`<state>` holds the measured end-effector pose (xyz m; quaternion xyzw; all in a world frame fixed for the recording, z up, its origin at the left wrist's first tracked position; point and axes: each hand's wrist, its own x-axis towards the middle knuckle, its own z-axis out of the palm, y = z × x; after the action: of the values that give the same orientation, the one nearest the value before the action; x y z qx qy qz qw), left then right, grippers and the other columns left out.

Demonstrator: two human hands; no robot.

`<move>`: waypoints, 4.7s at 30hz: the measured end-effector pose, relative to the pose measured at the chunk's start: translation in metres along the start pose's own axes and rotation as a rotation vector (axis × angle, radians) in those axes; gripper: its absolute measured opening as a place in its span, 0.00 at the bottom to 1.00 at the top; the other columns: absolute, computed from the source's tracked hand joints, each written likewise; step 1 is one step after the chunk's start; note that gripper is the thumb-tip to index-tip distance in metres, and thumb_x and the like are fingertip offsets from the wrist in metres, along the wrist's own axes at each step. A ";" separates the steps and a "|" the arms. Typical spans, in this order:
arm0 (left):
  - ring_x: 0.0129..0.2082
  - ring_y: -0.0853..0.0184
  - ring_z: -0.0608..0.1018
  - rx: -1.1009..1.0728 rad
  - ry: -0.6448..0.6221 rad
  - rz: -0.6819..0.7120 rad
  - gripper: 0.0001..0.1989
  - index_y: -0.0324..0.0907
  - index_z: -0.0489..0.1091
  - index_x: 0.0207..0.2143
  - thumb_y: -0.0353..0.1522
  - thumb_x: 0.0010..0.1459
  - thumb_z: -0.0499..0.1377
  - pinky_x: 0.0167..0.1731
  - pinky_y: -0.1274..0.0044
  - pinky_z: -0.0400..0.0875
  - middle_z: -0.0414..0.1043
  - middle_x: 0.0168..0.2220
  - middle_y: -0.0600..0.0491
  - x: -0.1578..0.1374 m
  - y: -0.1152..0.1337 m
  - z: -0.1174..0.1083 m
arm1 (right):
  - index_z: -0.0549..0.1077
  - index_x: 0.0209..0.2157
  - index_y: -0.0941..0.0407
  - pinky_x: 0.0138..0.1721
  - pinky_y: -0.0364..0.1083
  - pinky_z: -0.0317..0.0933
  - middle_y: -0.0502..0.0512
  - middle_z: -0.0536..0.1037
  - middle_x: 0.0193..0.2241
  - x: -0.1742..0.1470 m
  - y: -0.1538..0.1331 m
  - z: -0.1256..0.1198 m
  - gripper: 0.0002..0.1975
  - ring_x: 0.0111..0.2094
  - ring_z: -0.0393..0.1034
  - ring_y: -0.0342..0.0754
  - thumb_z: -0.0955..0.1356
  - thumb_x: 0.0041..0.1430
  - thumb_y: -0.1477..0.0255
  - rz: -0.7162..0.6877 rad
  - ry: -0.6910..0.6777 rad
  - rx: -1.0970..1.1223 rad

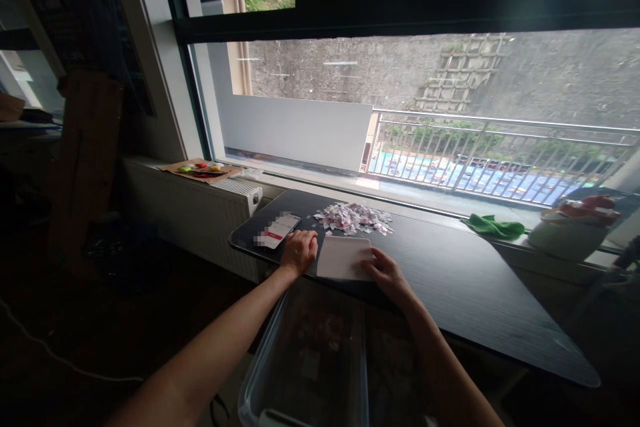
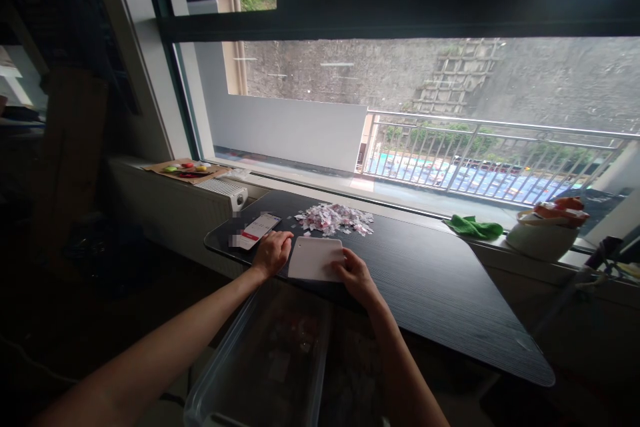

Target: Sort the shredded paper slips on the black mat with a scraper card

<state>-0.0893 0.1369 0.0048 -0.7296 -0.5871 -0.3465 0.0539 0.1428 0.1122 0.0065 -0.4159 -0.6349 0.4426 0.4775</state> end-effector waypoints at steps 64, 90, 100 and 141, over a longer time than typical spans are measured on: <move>0.37 0.63 0.71 -0.055 -0.057 0.188 0.09 0.43 0.72 0.31 0.30 0.53 0.52 0.45 0.67 0.61 0.72 0.32 0.51 -0.003 -0.001 -0.006 | 0.71 0.36 0.56 0.34 0.48 0.66 0.55 0.77 0.30 0.014 0.000 0.000 0.14 0.30 0.70 0.49 0.63 0.46 0.67 -0.131 0.527 -0.239; 0.38 0.63 0.70 -0.036 -0.125 0.231 0.10 0.46 0.75 0.32 0.31 0.54 0.53 0.48 0.65 0.60 0.71 0.34 0.51 -0.002 -0.001 -0.007 | 0.69 0.39 0.57 0.35 0.50 0.69 0.57 0.80 0.29 0.015 0.006 0.002 0.14 0.29 0.75 0.50 0.65 0.50 0.67 -0.163 0.440 -0.177; 0.42 0.62 0.69 -0.010 -0.177 0.199 0.11 0.49 0.74 0.39 0.33 0.55 0.54 0.49 0.65 0.59 0.69 0.38 0.52 0.000 -0.003 -0.003 | 0.71 0.37 0.56 0.36 0.50 0.68 0.55 0.79 0.30 0.016 0.010 0.001 0.13 0.30 0.73 0.49 0.65 0.49 0.67 -0.171 0.456 -0.234; 0.45 0.59 0.70 -0.111 -0.405 0.258 0.06 0.45 0.76 0.28 0.32 0.52 0.58 0.56 0.56 0.50 0.74 0.36 0.52 0.023 0.061 0.006 | 0.71 0.40 0.60 0.33 0.48 0.65 0.58 0.76 0.32 -0.001 0.003 -0.034 0.22 0.33 0.69 0.52 0.61 0.44 0.63 0.126 0.702 -0.281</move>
<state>-0.0307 0.1398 0.0332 -0.8549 -0.4680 -0.2154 -0.0612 0.1761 0.1170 0.0087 -0.6421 -0.4602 0.2101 0.5760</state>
